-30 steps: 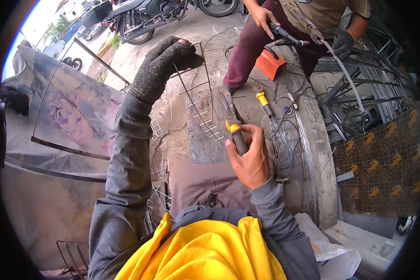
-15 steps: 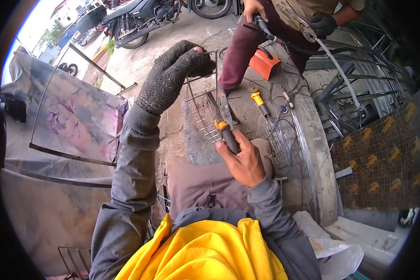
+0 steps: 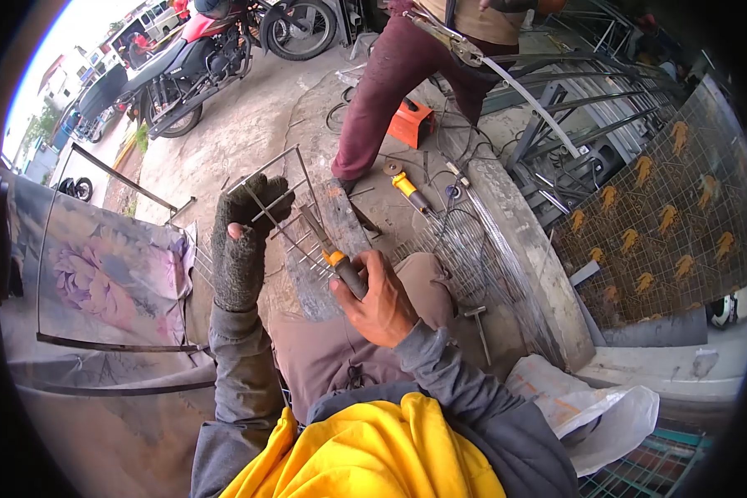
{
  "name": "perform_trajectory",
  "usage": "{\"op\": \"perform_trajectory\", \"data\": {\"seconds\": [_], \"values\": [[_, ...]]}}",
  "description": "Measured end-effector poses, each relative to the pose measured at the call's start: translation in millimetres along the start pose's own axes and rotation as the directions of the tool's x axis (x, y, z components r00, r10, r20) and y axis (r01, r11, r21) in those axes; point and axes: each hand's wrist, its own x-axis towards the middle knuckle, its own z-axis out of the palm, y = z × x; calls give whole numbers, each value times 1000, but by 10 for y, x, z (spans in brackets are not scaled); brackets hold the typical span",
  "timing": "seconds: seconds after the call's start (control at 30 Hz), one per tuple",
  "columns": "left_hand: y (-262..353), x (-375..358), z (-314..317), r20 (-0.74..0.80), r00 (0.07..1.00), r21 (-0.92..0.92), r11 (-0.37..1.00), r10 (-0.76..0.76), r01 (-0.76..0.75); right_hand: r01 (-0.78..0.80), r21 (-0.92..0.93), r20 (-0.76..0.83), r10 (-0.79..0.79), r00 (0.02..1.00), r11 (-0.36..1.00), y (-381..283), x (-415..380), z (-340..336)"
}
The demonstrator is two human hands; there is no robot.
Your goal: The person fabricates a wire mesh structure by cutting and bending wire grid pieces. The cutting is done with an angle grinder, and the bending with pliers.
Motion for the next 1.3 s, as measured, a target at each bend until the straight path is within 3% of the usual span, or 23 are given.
{"op": "perform_trajectory", "data": {"seconds": [0.13,0.17,0.2,0.33,0.37,0.47,0.53,0.6,0.63,0.8,0.87,0.9,0.97,1.0,1.07,1.13,1.2,1.3], "values": [[-162,-220,99,2,985,52,983,-175,175,75,55,-81,-70,994,996,83,-17,34],[-267,-275,82,10,976,104,971,-216,214,-124,74,137,113,984,990,-11,-8,-44],[-373,-307,63,17,966,156,955,-257,251,-318,49,347,283,894,947,-63,2,-84],[-612,-372,165,-215,956,120,966,-199,228,-209,172,281,156,947,963,-29,-104,24],[-627,-363,248,-275,954,120,980,-119,157,-209,168,285,155,946,963,-31,-114,19],[-739,-304,260,-277,948,119,974,-154,193,-297,279,345,193,919,913,-40,-137,-9],[-707,-262,336,-282,948,161,967,-147,198,-510,387,437,334,835,768,-71,-162,-44],[-607,-227,405,-241,965,370,909,-103,190,-573,426,469,371,802,700,-123,-185,-90],[-675,-236,391,-237,967,364,913,-98,181,-630,462,504,400,765,624,-136,-198,-105],[-775,-284,353,-223,974,349,931,-25,104,-671,571,559,375,740,474,-128,-295,-10],[-783,-297,308,-243,970,357,928,-17,106,-711,619,623,343,704,335,-124,-304,27],[-774,-294,294,-248,968,368,922,-26,119,-713,617,626,341,701,333,-114,-291,40],[-740,-293,210,-203,972,404,894,-121,196,-619,553,530,338,778,558,-80,-242,47],[-669,-292,281,-206,971,402,894,-123,199,-622,550,532,340,776,558,-68,-243,53],[-506,-271,451,-292,955,235,963,-57,129,-515,559,392,340,855,650,-50,-218,78],[-557,-372,348,-301,949,188,970,-91,153,-611,597,449,415,792,520,-78,-181,0],[-449,-392,323,-254,966,273,955,-50,121,-580,541,422,400,813,609,-120,-186,-31],[-459,-450,329,-261,962,177,976,-77,126,-562,491,420,384,822,666,-181,-202,-23]]}}
